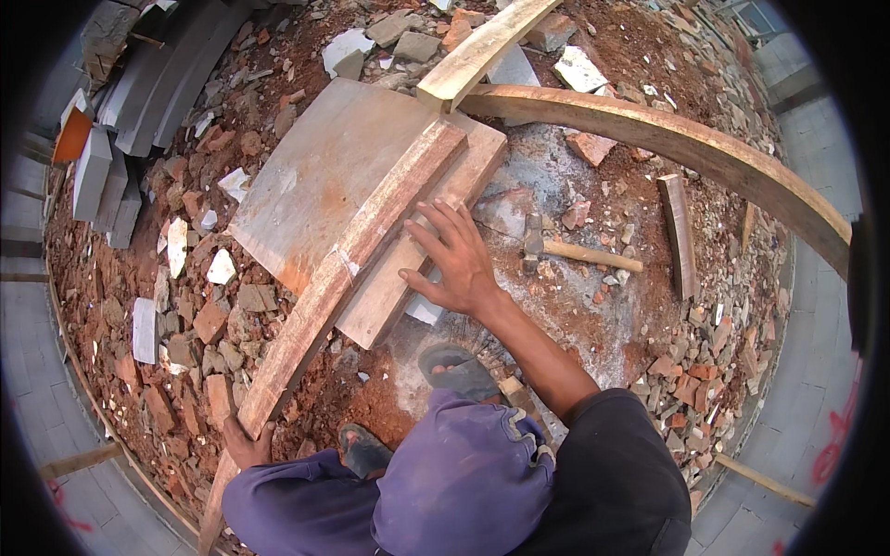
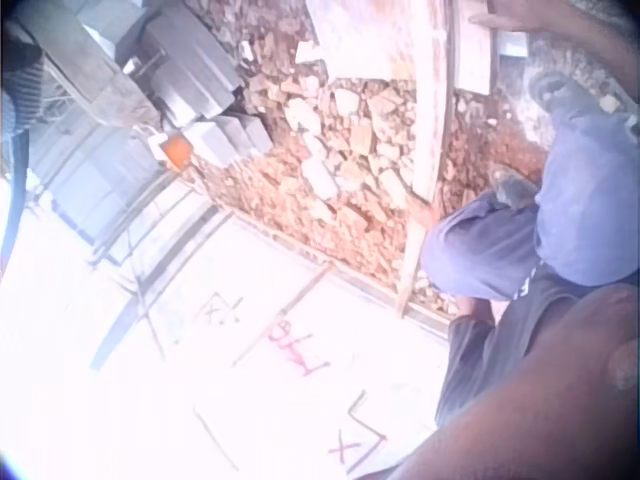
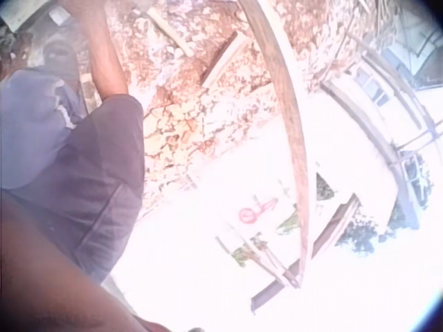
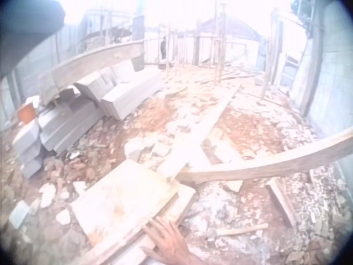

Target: The person gathers wooden planks and a hammer at a construction site, then sits on the ground to assemble a small wooden frame. They align the pieces and hammer nails to secure the joints.

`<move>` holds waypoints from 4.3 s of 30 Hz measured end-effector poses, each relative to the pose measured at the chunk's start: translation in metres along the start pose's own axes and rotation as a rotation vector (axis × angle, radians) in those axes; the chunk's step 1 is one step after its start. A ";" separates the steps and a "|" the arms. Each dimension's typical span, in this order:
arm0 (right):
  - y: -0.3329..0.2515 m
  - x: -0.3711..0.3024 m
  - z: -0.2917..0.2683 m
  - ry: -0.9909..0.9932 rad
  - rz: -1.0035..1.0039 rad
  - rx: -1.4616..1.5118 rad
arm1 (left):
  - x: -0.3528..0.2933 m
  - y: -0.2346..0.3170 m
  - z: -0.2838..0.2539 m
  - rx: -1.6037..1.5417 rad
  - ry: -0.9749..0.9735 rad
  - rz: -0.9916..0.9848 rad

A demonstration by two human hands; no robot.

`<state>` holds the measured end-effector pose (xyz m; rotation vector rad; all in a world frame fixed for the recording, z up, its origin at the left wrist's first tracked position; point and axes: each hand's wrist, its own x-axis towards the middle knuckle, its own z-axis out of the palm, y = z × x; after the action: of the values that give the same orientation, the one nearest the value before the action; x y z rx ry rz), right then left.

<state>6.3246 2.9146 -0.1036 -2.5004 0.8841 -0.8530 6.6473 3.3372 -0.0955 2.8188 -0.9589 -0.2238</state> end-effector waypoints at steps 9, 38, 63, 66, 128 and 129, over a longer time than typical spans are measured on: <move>0.020 -0.057 -0.011 0.120 0.399 0.086 | -0.005 0.013 0.002 0.019 0.083 0.193; -0.001 0.013 -0.009 0.287 0.503 0.334 | 0.054 0.019 0.024 0.154 0.189 0.064; 0.172 0.025 -0.134 1.037 0.963 1.218 | 0.059 0.021 0.018 0.111 0.152 0.067; 0.153 0.028 -0.076 0.624 1.098 1.114 | 0.053 0.026 0.001 0.078 0.069 0.010; 0.046 -0.077 -0.012 0.020 0.672 0.236 | 0.059 0.016 0.020 0.140 0.092 0.050; 0.038 -0.095 -0.017 -0.054 0.544 0.135 | 0.058 0.018 0.021 0.140 0.099 0.054</move>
<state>6.2373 2.9466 -0.1501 -2.0019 1.3486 -0.6290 6.6777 3.2855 -0.1181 2.8925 -1.0653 -0.0111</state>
